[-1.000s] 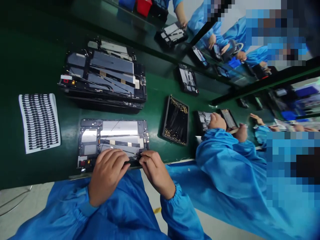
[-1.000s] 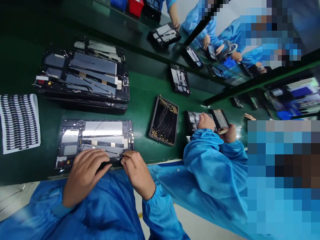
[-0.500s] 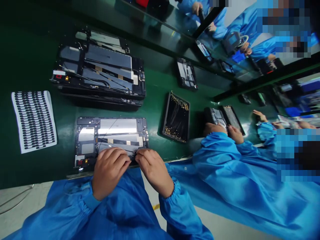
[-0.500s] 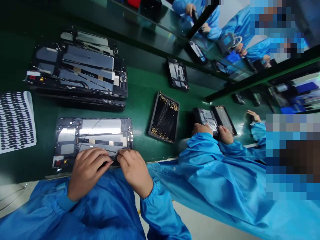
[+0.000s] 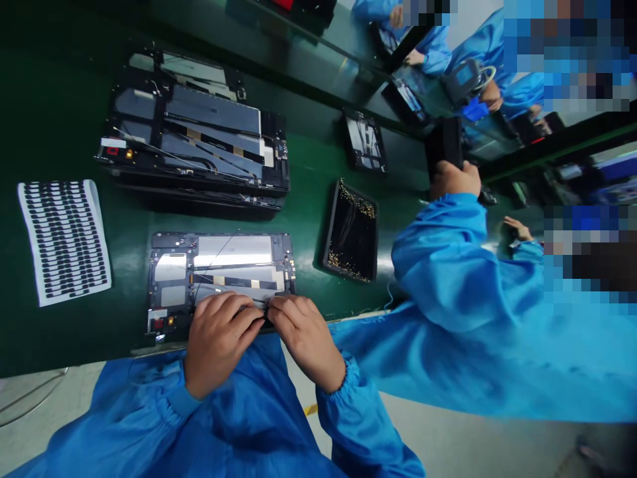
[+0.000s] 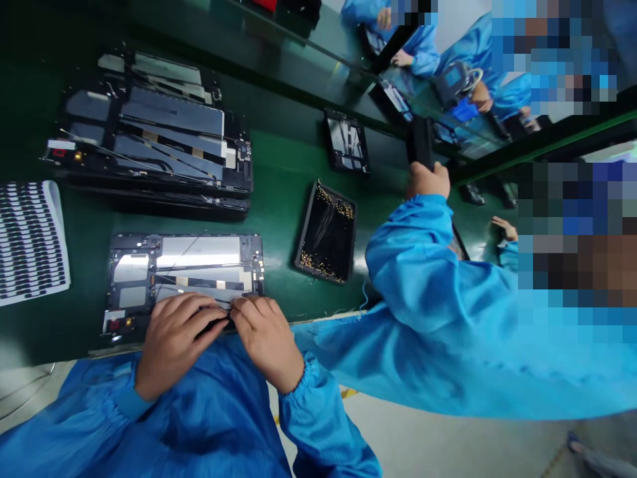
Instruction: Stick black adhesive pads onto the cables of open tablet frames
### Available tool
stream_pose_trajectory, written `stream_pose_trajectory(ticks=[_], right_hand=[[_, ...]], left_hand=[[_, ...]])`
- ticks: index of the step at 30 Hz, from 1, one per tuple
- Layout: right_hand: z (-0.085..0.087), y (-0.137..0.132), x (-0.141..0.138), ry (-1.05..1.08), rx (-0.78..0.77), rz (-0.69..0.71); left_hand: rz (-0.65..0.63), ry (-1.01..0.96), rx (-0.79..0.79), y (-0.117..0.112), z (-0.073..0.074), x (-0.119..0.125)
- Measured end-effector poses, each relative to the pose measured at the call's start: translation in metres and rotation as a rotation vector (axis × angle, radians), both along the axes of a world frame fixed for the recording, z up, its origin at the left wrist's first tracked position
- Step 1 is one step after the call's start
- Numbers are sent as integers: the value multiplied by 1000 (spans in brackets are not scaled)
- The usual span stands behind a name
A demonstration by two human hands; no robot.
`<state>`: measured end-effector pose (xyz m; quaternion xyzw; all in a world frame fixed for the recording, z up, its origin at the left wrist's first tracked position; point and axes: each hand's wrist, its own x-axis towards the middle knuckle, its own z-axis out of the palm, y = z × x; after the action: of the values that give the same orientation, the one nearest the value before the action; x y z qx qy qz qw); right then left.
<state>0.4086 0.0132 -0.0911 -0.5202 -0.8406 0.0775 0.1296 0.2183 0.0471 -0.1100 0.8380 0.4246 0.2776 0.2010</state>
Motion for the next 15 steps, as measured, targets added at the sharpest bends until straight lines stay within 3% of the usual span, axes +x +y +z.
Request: stream_pose_trajectory(ticks=[4,10,15], right_hand=[[-4,-1,4,70,-25,-8],[-16,-7,17,384,-4,-126],[-19,-7,14,401,4,-138]], left_hand=[[-3,19,-4,0,0,4],[6,30,-17,2,1,6],[1,48,22,4,0,8]])
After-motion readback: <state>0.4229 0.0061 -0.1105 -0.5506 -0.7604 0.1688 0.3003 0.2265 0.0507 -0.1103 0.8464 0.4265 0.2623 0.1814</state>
